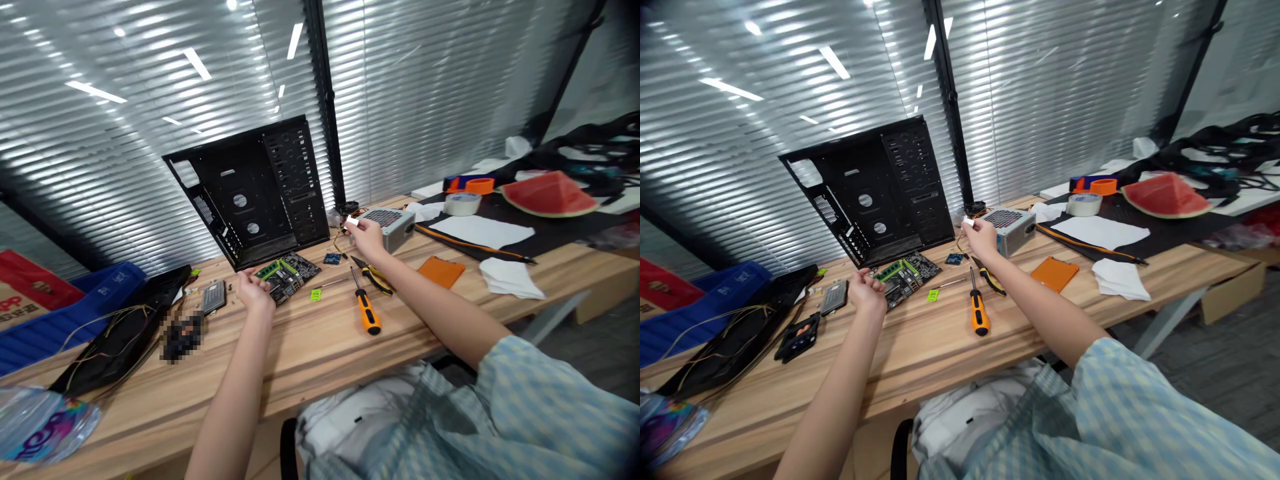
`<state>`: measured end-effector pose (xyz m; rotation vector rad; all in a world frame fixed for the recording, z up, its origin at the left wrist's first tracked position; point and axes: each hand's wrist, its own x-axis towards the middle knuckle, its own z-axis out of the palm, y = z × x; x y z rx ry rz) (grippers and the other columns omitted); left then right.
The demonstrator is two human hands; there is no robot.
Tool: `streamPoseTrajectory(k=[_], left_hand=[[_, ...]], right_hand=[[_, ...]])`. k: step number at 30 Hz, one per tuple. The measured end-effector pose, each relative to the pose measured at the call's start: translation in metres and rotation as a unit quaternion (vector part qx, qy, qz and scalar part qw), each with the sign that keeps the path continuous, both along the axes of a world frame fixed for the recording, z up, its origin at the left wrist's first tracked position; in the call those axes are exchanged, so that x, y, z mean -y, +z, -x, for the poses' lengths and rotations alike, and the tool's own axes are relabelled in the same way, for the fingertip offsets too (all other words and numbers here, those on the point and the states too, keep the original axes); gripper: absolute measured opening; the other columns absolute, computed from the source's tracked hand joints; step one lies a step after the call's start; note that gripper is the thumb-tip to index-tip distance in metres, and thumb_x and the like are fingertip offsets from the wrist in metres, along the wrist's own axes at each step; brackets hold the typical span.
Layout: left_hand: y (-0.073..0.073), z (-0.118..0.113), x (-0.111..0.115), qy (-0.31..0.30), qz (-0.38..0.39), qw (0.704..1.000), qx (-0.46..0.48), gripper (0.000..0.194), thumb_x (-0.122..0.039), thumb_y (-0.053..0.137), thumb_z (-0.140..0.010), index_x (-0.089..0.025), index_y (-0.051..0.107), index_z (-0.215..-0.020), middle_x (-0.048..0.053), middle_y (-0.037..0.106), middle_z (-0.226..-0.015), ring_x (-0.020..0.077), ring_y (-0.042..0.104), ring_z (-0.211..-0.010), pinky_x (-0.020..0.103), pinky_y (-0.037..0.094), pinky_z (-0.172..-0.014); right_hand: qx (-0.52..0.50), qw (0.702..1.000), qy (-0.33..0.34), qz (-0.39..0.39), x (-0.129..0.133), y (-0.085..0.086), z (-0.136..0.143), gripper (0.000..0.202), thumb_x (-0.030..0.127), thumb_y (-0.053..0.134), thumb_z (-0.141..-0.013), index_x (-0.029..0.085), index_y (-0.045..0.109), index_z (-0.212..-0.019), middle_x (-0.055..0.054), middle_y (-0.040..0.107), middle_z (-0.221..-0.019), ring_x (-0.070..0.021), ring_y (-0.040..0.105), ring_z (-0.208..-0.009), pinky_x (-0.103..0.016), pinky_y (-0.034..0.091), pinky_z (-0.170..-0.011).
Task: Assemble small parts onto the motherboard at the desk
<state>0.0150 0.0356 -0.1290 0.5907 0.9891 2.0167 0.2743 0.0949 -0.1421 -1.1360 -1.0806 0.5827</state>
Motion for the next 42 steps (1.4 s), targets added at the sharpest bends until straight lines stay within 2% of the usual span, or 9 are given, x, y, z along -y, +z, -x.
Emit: streamPoseTrajectory(k=[3, 10, 16, 19, 22, 25, 29, 36, 42], left_hand=[[0.002, 0.006, -0.002, 0.054, -0.011, 0.998, 0.028, 0.032, -0.047, 0.045, -0.092, -0.020, 0.043, -0.074, -0.012, 0.020, -0.046, 0.0047, 0.015, -0.034, 0.019, 0.013, -0.039], [0.006, 0.009, -0.001, 0.132, -0.080, 0.988, 0.030, 0.031, -0.054, 0.042, -0.092, -0.023, 0.046, -0.093, -0.010, 0.029, -0.054, 0.0046, 0.022, -0.036, 0.018, 0.017, -0.039], [0.014, 0.008, 0.004, 0.153, -0.074, 0.985, 0.043, 0.037, -0.050, 0.036, -0.095, -0.025, 0.047, -0.121, -0.006, 0.043, -0.069, 0.0047, 0.040, -0.041, 0.019, 0.030, -0.043], [0.016, 0.004, 0.007, 0.122, -0.058, 0.991, 0.022, 0.043, -0.053, 0.036, -0.094, -0.027, 0.047, -0.127, -0.003, 0.050, -0.077, 0.0048, 0.047, -0.046, 0.019, 0.034, -0.046], [0.014, -0.001, 0.009, 0.075, -0.032, 0.997, 0.016, 0.041, -0.050, 0.037, -0.095, -0.027, 0.051, -0.126, -0.001, 0.055, -0.082, 0.0054, 0.051, -0.050, 0.019, 0.037, -0.048], [0.011, -0.006, 0.010, 0.035, -0.010, 0.999, 0.010, 0.038, -0.047, 0.039, -0.095, -0.027, 0.054, -0.125, -0.001, 0.057, -0.085, 0.0057, 0.053, -0.052, 0.018, 0.038, -0.049], [0.007, -0.011, 0.011, -0.015, -0.010, 1.000, -0.003, 0.037, -0.044, 0.042, -0.095, -0.026, 0.055, -0.124, -0.001, 0.057, -0.084, 0.0070, 0.056, -0.054, 0.019, 0.039, -0.048], [0.000, -0.019, 0.012, -0.110, -0.035, 0.993, -0.033, 0.040, -0.047, 0.050, -0.091, -0.023, 0.057, -0.122, 0.000, 0.058, -0.081, 0.0086, 0.057, -0.055, 0.020, 0.041, -0.047], [-0.004, -0.023, 0.014, -0.154, -0.062, 0.984, -0.065, 0.049, -0.054, 0.059, -0.084, -0.024, 0.060, -0.123, 0.001, 0.060, -0.083, 0.0094, 0.059, -0.058, 0.020, 0.043, -0.050]], right_hand=[[-0.017, 1.000, -0.002, 0.002, -0.002, -0.002, 0.000, 0.030, 0.044, 0.058, -0.074, 0.014, 0.064, -0.077, -0.002, 0.065, -0.069, -0.0109, 0.049, -0.048, -0.023, 0.037, -0.045], [0.122, 0.992, -0.026, 0.013, -0.002, -0.011, 0.004, 0.032, 0.045, 0.053, -0.083, 0.015, 0.064, -0.076, -0.001, 0.063, -0.068, -0.0150, 0.055, -0.064, -0.024, 0.042, -0.059], [0.175, 0.982, -0.055, 0.037, 0.001, -0.013, 0.004, 0.031, 0.039, 0.045, -0.090, 0.017, 0.064, -0.078, -0.003, 0.066, -0.074, -0.0168, 0.057, -0.067, -0.024, 0.041, -0.063], [0.253, 0.967, -0.003, 0.030, 0.009, -0.010, 0.009, 0.029, 0.036, 0.047, -0.090, 0.017, 0.067, -0.081, -0.003, 0.066, -0.073, -0.0167, 0.058, -0.068, -0.024, 0.039, -0.064], [0.388, 0.912, 0.125, -0.039, 0.022, -0.006, 0.019, 0.027, 0.033, 0.050, -0.092, 0.016, 0.071, -0.089, -0.005, 0.067, -0.083, -0.0164, 0.059, -0.078, -0.023, 0.039, -0.069], [0.523, 0.815, 0.237, -0.077, 0.037, -0.004, 0.031, 0.024, 0.031, 0.053, -0.092, 0.018, 0.074, -0.096, -0.007, 0.066, -0.094, -0.0165, 0.059, -0.086, -0.023, 0.039, -0.074], [0.620, 0.724, 0.293, -0.077, 0.050, -0.007, 0.044, 0.027, 0.033, 0.052, -0.094, 0.026, 0.072, -0.110, -0.007, 0.064, -0.103, -0.0162, 0.060, -0.090, -0.022, 0.038, -0.067], [0.699, 0.652, 0.280, -0.088, 0.056, -0.011, 0.049, 0.025, 0.030, 0.053, -0.093, 0.028, 0.072, -0.109, -0.007, 0.063, -0.107, -0.0174, 0.061, -0.090, -0.023, 0.037, -0.063], [0.695, 0.643, 0.311, -0.078, 0.059, -0.006, 0.047, 0.035, 0.017, 0.051, -0.085, 0.026, 0.071, -0.112, -0.008, 0.064, -0.110, -0.0205, 0.062, -0.092, -0.026, 0.040, -0.063]])
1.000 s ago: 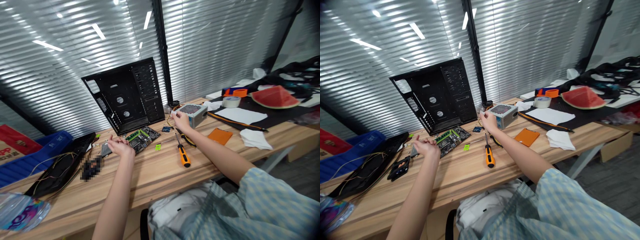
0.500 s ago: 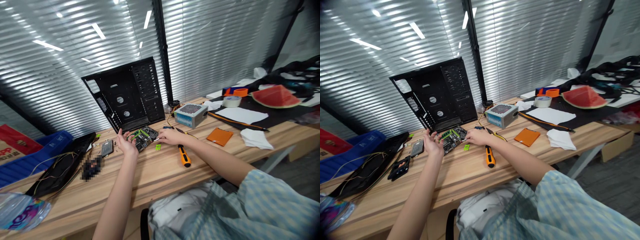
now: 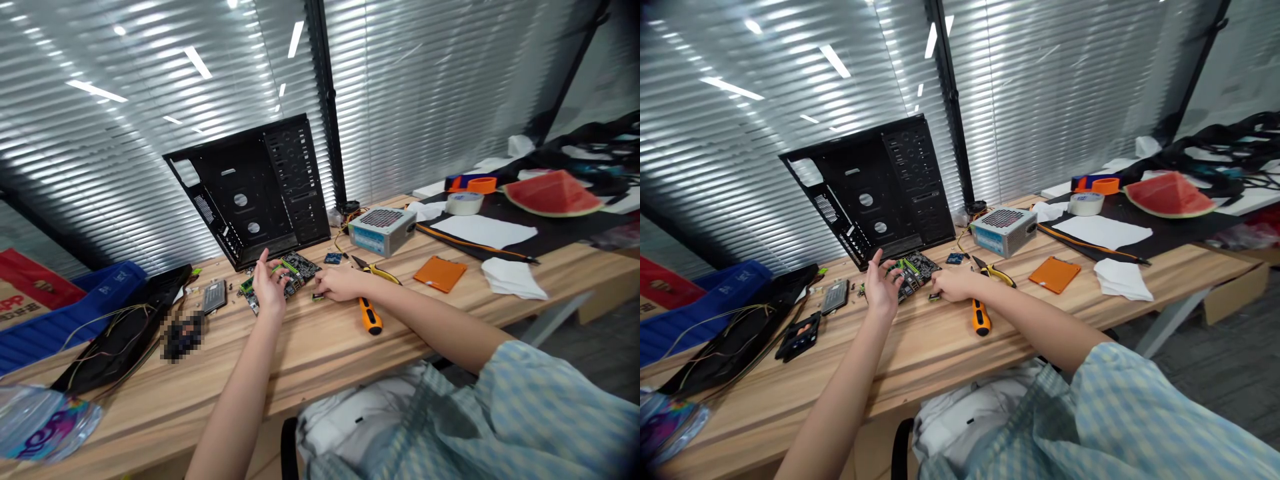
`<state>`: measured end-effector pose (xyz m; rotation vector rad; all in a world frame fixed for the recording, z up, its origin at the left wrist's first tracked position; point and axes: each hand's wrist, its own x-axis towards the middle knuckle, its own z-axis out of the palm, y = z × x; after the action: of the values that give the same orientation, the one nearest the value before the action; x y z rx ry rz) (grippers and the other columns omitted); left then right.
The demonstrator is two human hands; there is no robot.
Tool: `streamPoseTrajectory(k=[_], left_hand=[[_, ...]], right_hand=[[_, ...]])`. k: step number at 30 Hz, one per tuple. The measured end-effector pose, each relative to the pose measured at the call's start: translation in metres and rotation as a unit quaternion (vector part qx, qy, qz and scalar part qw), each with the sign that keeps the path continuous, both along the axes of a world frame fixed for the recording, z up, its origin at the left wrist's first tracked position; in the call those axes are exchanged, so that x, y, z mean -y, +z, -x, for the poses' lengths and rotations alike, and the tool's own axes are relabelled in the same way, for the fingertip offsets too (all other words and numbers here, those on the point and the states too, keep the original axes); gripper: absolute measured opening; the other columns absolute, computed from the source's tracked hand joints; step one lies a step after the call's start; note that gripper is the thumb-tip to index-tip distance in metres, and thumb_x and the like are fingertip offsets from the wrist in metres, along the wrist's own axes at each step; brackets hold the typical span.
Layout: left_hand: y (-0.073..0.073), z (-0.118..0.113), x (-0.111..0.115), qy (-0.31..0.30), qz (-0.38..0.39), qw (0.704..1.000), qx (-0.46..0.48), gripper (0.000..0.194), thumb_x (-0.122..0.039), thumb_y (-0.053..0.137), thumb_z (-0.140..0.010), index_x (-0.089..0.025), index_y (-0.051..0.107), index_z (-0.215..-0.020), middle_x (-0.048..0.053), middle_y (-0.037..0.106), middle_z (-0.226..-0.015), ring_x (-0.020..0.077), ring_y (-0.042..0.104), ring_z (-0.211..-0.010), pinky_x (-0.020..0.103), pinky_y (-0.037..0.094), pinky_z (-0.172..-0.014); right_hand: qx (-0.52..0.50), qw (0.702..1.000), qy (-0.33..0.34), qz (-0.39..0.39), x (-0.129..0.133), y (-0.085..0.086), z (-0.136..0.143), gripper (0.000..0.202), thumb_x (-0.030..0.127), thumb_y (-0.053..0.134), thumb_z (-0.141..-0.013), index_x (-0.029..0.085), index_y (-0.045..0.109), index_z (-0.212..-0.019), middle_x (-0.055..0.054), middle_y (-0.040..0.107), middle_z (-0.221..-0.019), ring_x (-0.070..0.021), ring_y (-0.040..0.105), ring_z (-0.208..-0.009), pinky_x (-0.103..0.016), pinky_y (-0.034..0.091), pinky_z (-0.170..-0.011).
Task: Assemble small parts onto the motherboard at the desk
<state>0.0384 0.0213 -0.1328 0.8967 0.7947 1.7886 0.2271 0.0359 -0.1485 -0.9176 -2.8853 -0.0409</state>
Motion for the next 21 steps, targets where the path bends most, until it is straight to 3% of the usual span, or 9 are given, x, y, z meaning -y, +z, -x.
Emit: streamPoseTrajectory(k=[7, 11, 14, 18, 21], left_hand=[[-0.001, -0.002, 0.001, -0.030, -0.015, 0.999, -0.014, 0.054, -0.055, 0.063, -0.080, -0.022, 0.060, -0.123, 0.002, 0.061, -0.082, 0.0111, 0.060, -0.061, 0.021, 0.044, -0.051], [0.000, -0.002, 0.002, -0.038, -0.016, 0.999, -0.012, 0.055, -0.055, 0.064, -0.079, -0.021, 0.060, -0.123, 0.002, 0.060, -0.082, 0.0114, 0.059, -0.062, 0.021, 0.045, -0.051], [0.001, -0.002, 0.003, -0.040, -0.016, 0.999, -0.016, 0.054, -0.054, 0.065, -0.078, -0.021, 0.062, -0.122, 0.002, 0.060, -0.085, 0.0111, 0.059, -0.063, 0.021, 0.045, -0.052], [-0.001, -0.005, 0.004, -0.045, -0.019, 0.998, -0.041, 0.050, -0.053, 0.066, -0.077, -0.022, 0.066, -0.116, 0.004, 0.061, -0.091, 0.0111, 0.058, -0.068, 0.020, 0.045, -0.054], [-0.006, -0.008, 0.005, -0.055, -0.026, 0.995, -0.073, 0.045, -0.051, 0.067, -0.076, -0.022, 0.069, -0.111, 0.006, 0.062, -0.098, 0.0118, 0.058, -0.074, 0.020, 0.046, -0.057]], right_hand=[[-0.099, 0.994, 0.000, 0.041, -0.010, 0.009, -0.012, 0.042, 0.007, 0.048, -0.081, 0.022, 0.071, -0.112, -0.008, 0.066, -0.110, -0.0191, 0.062, -0.095, -0.026, 0.044, -0.079], [-0.216, 0.972, -0.079, 0.043, -0.021, 0.013, -0.022, 0.038, 0.007, 0.044, -0.084, 0.016, 0.069, -0.111, -0.010, 0.069, -0.104, -0.0198, 0.062, -0.097, -0.029, 0.044, -0.086], [-0.386, 0.903, -0.154, 0.109, -0.025, 0.013, -0.020, 0.038, 0.016, 0.038, -0.093, 0.012, 0.057, -0.125, -0.010, 0.069, -0.100, -0.0163, 0.062, -0.087, -0.027, 0.047, -0.077], [-0.528, 0.783, -0.140, 0.297, -0.020, 0.011, -0.004, 0.040, 0.037, 0.037, -0.096, 0.015, 0.054, -0.125, -0.008, 0.067, -0.099, -0.0118, 0.058, -0.067, -0.021, 0.044, -0.052], [-0.528, 0.766, -0.081, 0.358, -0.012, 0.010, 0.010, 0.039, 0.045, 0.046, -0.092, 0.016, 0.062, -0.111, -0.004, 0.065, -0.087, -0.0094, 0.052, -0.059, -0.019, 0.039, -0.047]])
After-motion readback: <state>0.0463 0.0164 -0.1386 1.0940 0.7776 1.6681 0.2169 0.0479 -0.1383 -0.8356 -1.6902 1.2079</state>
